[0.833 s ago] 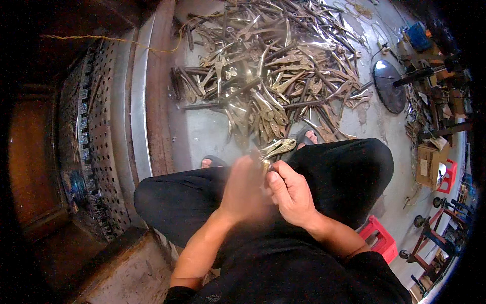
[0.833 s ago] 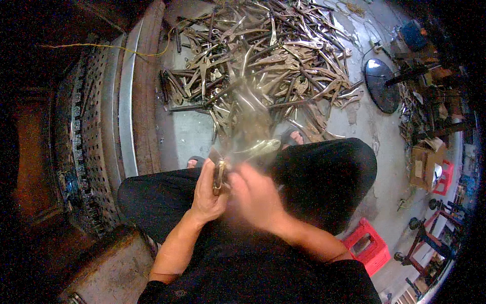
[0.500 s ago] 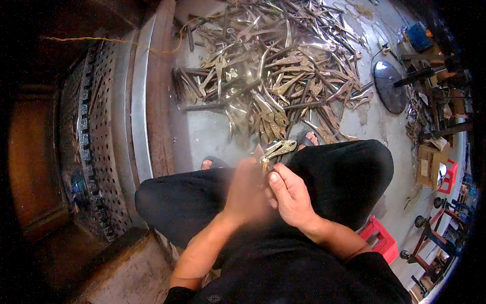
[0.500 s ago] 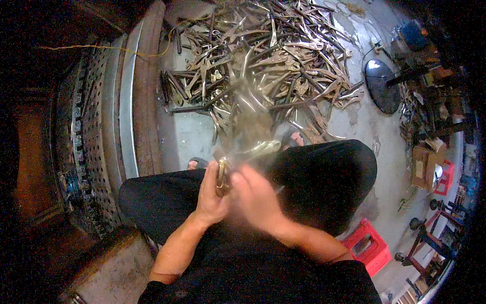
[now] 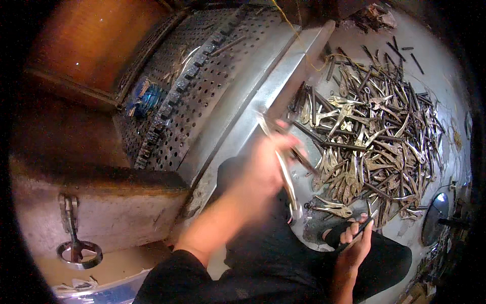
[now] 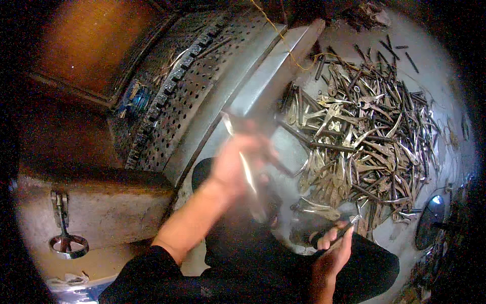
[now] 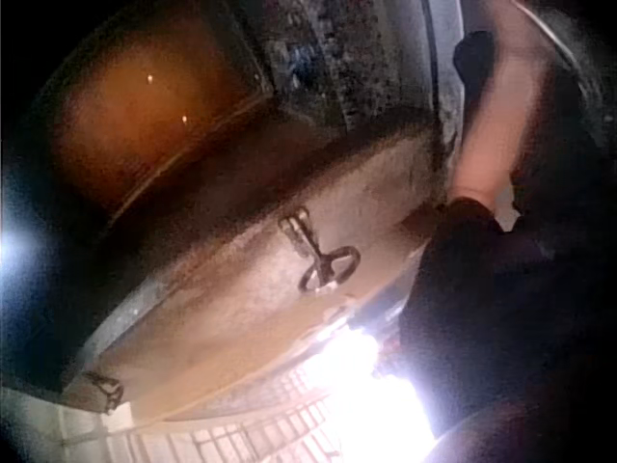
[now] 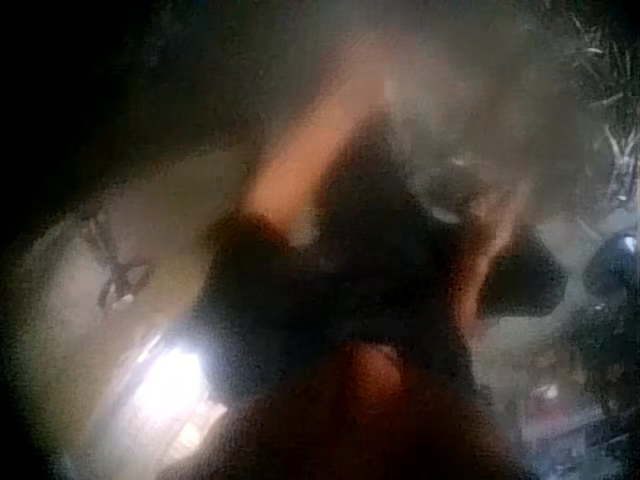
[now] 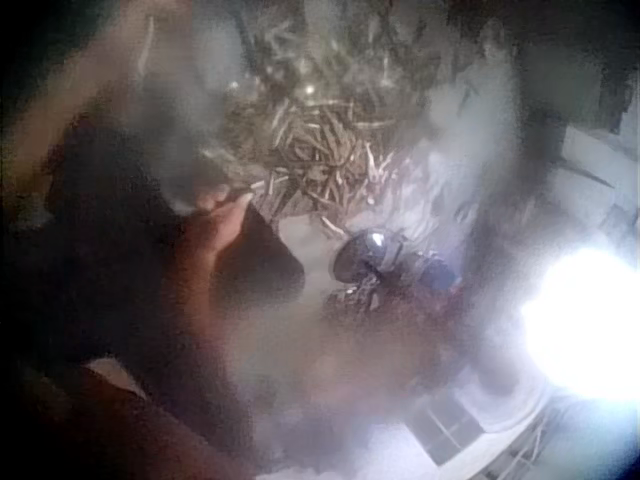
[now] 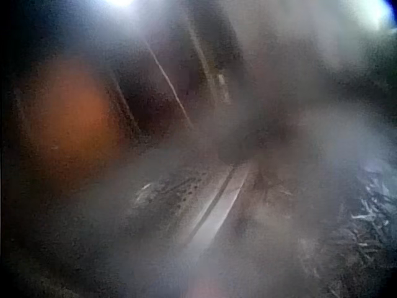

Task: The person sits on the floor and repeatedly picks up metal parts from a large pile, scrapes them with a tool, and places them back. The person continues this process throughout the clip.

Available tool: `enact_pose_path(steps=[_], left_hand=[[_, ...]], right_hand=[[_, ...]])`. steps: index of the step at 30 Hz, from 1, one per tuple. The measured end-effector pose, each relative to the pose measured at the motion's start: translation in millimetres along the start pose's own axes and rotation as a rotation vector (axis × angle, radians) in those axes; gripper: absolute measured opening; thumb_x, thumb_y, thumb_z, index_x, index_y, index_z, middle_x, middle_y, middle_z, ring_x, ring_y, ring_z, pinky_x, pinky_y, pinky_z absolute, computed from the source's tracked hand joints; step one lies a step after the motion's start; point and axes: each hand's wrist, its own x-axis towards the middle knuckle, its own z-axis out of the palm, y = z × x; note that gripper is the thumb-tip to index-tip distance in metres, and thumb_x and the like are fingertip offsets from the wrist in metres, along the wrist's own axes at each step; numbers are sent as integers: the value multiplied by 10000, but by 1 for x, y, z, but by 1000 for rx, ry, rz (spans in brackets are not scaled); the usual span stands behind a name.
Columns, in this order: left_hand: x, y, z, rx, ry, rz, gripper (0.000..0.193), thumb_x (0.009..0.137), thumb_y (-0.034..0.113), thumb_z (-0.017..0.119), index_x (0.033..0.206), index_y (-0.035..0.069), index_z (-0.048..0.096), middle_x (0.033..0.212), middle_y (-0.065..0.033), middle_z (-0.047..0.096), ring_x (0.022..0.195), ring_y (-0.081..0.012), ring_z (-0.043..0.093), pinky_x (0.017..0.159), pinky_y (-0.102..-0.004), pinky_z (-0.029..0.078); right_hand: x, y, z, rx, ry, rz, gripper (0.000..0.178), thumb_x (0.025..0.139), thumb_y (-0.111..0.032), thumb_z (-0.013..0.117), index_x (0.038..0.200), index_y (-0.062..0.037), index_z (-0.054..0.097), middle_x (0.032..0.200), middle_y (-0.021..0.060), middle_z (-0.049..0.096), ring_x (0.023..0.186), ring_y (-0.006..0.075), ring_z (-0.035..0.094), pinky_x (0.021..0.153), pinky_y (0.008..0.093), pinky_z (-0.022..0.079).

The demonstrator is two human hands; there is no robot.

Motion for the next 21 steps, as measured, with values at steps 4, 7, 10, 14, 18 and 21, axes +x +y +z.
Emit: enact_pose_path(steps=[4,7,10,14,18,21], left_hand=[[76,91,-70,-143,140,135,247,826,276,655,916,57,582,840,-156,641,840,-326,620,808,-506,517],[133,154,-155,69,357,78,353,771,332,710,954,89,531,743,-67,536,761,-306,566,744,-473,475],[210,235,-255,80,495,51,289,820,413,643,959,161,617,860,-51,592,780,-278,536,784,-469,440],[258,274,-269,245,668,95,457,938,505,448,1149,164,667,1184,-24,669,1007,-296,592,891,-564,396],[294,322,-315,163,702,167,433,991,427,464,1235,114,638,1268,-59,648,1147,-278,565,931,-480,425],[335,332,-321,347,568,261,388,986,306,585,1249,22,603,1206,-99,638,1040,-228,587,893,-363,472]], right_hand=[[8,-7,3,-7,127,67,337,1063,-454,462,1072,-128,545,734,-25,451,546,115,383,509,276,328],[17,-3,0,-24,119,164,299,1049,-428,489,1054,-135,549,758,-17,494,571,134,429,520,293,353],[27,1,-10,54,122,121,294,1054,-418,472,1038,-133,542,745,-9,502,564,134,437,531,298,361],[36,3,-18,-2,274,80,293,1065,-402,441,1060,-118,511,723,11,498,536,141,418,539,296,340],[42,8,-15,13,272,96,316,1062,-422,448,1071,-112,511,734,23,510,564,148,426,550,296,347],[45,16,-14,52,289,108,332,1062,-426,457,1053,-103,533,756,30,530,586,154,441,557,297,362]])
